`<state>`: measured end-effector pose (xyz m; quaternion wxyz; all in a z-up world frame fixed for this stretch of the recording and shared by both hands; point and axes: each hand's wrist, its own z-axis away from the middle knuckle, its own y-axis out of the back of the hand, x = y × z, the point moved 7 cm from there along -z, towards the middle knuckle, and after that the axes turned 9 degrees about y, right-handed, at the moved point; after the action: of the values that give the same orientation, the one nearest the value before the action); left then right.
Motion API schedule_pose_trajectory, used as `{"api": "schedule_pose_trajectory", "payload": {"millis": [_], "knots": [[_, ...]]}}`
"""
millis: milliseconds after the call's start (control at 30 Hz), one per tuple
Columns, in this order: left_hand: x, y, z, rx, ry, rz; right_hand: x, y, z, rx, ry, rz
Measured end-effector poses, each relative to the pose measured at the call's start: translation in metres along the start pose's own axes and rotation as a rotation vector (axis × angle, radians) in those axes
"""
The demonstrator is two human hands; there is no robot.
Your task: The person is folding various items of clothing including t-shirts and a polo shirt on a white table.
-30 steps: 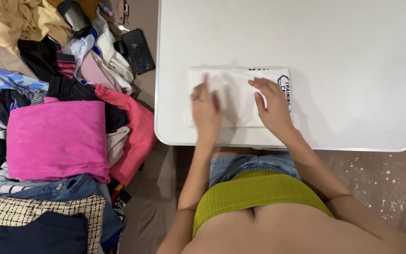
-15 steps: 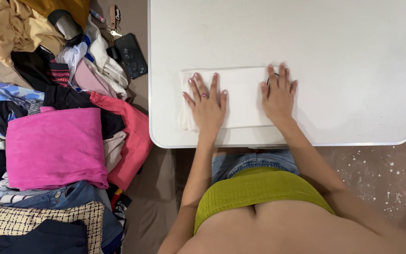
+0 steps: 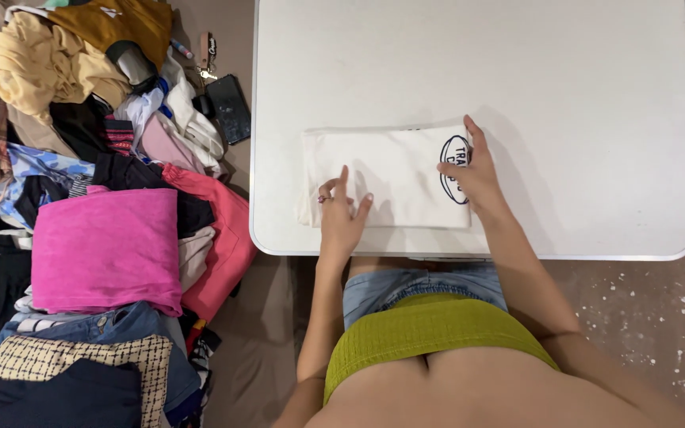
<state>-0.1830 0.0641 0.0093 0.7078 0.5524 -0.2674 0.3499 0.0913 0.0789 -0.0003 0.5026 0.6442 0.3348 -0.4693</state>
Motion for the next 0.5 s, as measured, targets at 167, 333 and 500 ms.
{"api": "schedule_pose_trajectory", "payload": {"millis": [167, 333, 500], "knots": [[-0.006, -0.027, -0.014, -0.191, 0.081, 0.409, -0.078, 0.015, 0.015, -0.121, -0.037, -0.466], [0.043, -0.076, -0.028, -0.516, 0.245, 1.328, -0.166, 0.031, 0.044, -0.469, 0.477, -0.257], [0.065, -0.114, -0.069, -0.534, 0.177, 1.495, -0.178, 0.033, 0.066, -0.659, 0.531, 0.239]]}}
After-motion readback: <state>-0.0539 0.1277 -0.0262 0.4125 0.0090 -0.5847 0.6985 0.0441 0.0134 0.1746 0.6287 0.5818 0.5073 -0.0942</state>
